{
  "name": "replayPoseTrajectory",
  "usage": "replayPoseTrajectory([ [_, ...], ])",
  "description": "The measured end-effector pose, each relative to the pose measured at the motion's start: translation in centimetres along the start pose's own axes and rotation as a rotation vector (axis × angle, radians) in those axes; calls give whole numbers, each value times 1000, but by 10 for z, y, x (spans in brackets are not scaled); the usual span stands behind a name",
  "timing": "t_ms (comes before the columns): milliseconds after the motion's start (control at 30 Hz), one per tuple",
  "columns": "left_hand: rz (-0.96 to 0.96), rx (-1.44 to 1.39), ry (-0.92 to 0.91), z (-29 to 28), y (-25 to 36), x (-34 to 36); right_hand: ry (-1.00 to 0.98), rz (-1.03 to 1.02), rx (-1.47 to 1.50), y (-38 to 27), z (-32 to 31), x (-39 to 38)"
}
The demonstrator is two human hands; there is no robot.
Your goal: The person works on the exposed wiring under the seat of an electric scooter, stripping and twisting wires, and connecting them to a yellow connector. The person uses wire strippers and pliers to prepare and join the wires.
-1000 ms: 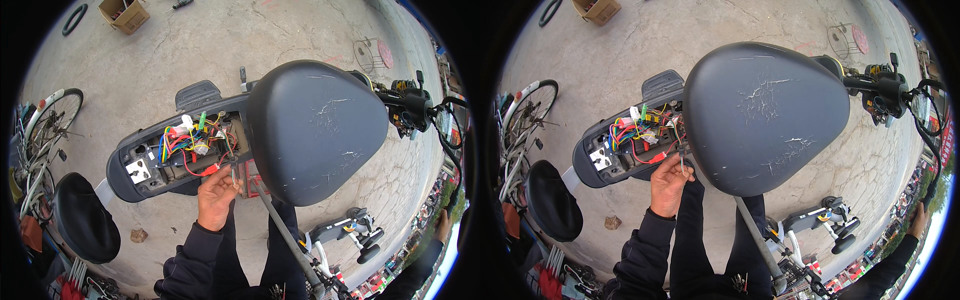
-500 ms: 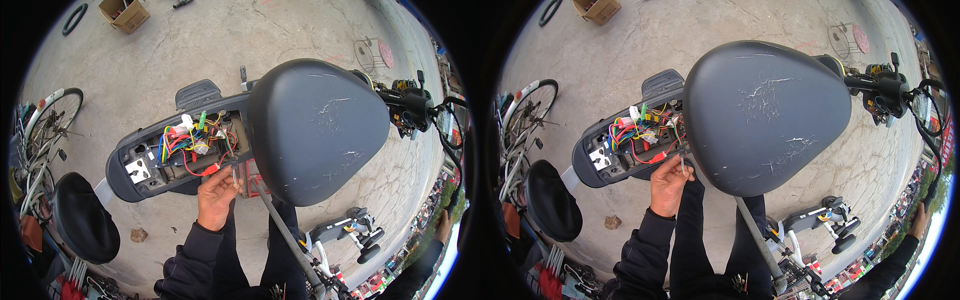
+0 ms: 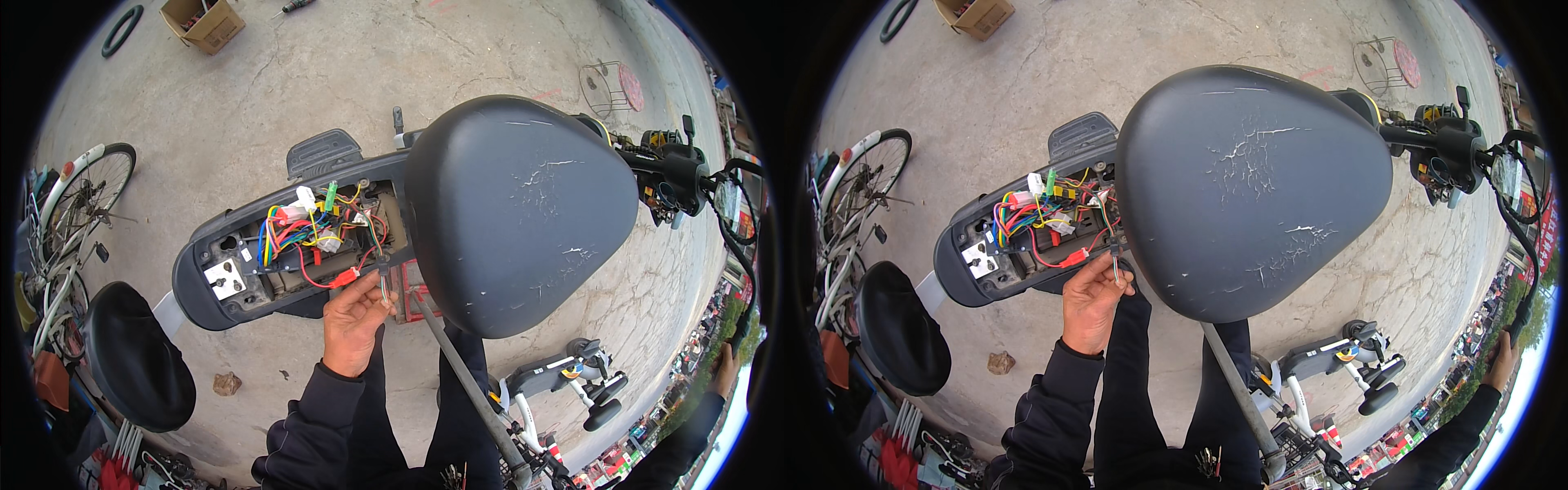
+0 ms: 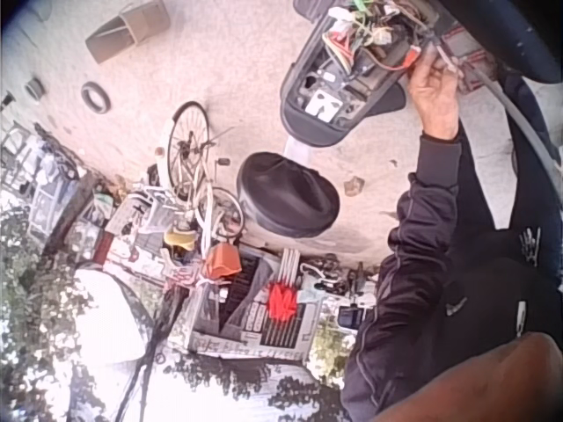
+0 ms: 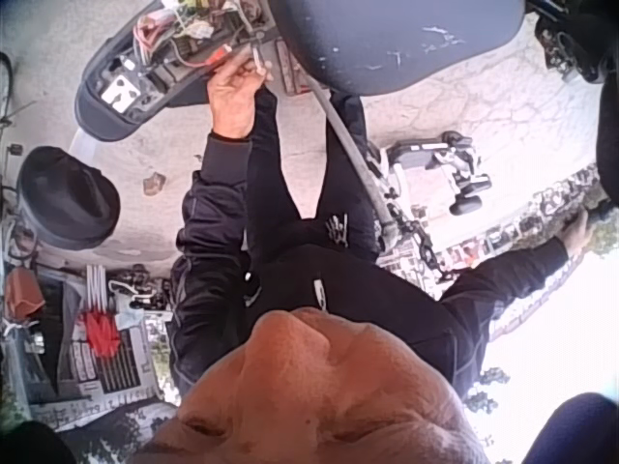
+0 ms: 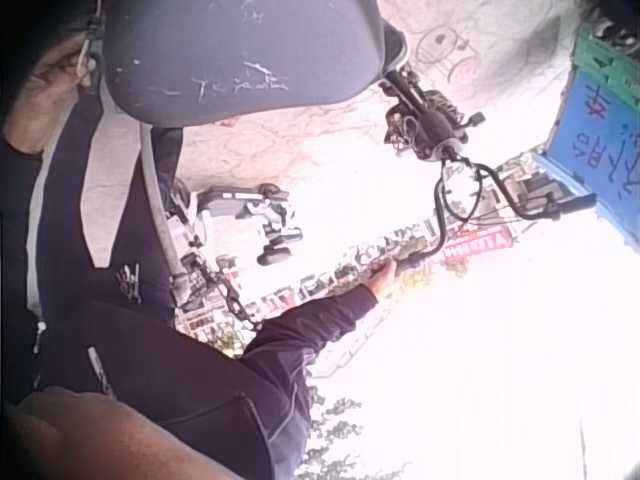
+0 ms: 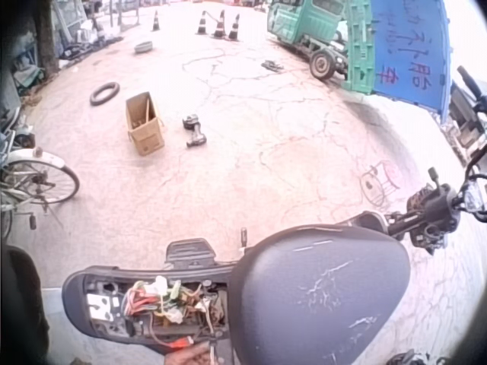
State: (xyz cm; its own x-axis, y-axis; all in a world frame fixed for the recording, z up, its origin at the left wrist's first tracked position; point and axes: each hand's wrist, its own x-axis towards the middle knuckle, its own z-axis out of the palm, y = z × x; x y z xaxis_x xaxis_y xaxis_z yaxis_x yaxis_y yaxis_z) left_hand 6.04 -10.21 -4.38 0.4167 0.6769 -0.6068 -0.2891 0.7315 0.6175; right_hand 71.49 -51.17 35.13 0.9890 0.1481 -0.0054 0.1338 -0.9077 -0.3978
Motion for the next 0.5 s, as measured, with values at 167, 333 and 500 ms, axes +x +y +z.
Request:
replayPoseTrajectory([
  [167, 11, 8, 1, -1, -1, 1, 12, 22, 7, -7, 4, -6],
  [333, 13, -3, -6, 0, 1, 3, 26, 36, 15, -15, 10, -12],
  [500, -12, 25, 15, 3, 4, 4, 24, 29, -9, -20, 12, -15],
])
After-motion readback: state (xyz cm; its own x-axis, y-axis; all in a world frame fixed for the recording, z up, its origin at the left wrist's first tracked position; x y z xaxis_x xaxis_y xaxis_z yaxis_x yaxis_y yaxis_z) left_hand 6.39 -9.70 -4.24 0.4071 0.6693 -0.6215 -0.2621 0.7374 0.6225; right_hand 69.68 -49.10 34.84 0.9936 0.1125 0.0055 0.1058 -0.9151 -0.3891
